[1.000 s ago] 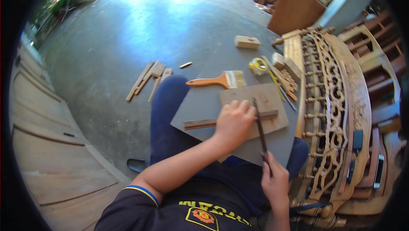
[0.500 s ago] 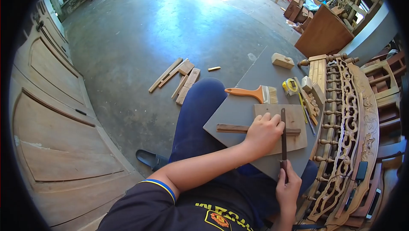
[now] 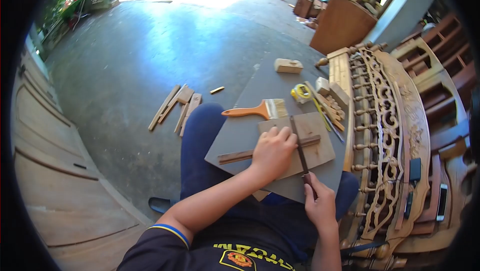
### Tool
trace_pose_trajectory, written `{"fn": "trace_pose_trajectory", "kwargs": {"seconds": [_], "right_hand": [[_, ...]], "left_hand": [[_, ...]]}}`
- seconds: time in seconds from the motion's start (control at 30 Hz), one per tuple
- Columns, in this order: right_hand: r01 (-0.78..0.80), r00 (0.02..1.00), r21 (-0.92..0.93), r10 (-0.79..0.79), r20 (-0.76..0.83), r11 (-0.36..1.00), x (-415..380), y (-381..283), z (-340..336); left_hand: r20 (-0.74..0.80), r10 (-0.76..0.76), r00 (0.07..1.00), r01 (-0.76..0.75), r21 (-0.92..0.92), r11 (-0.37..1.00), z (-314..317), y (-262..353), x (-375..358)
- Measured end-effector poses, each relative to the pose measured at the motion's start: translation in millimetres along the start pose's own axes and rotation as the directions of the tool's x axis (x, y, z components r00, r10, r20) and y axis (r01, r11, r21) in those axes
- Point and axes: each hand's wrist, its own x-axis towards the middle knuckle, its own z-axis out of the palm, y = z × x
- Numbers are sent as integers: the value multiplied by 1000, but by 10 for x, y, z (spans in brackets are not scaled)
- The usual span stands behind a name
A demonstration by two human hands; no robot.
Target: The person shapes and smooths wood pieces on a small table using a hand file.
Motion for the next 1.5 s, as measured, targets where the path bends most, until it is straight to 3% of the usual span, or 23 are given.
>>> {"fn": "trace_pose_trajectory", "kwargs": {"seconds": [0.17, 0.4, 0.6, 0.73, 0.93, 1.13, 1.27, 1.5], "right_hand": [[-139, 987, -1, 139, 79, 990, -563, -24, -295], [-60, 995, 60, 54, 87, 996, -408, -136, -347], [1, 1000, 49, -1, -3, 999, -322, 97, -215], [-18, 997, 20, 16, 79, 1000, -193, -64, -86], [104, 994, 104, -101, -39, 989, 174, 212, 212], [2, 998, -13, -1, 66, 1000, -136, 22, -99], [-23, 999, 19, 22, 26, 1000, -452, -52, -264], [69, 998, 24, -69, -2, 997, 243, 78, 130]], "left_hand": [[19, -21, 1000, 21, 16, 1000, -7, 42, -12], [-4, 14, 1000, -14, 28, 1000, -17, -68, 104], [-14, 8, 1000, -8, 8, 1000, -42, -39, 112], [-47, 11, 999, -10, 33, 999, -15, -95, 143], [10, 48, 999, -48, -24, 999, -42, 38, 40], [-9, -6, 1000, 6, 4, 1000, -55, 79, 49], [-11, 14, 1000, -14, 5, 1000, -18, 21, 33], [60, 19, 998, -18, -27, 999, -42, 7, 27]]}}
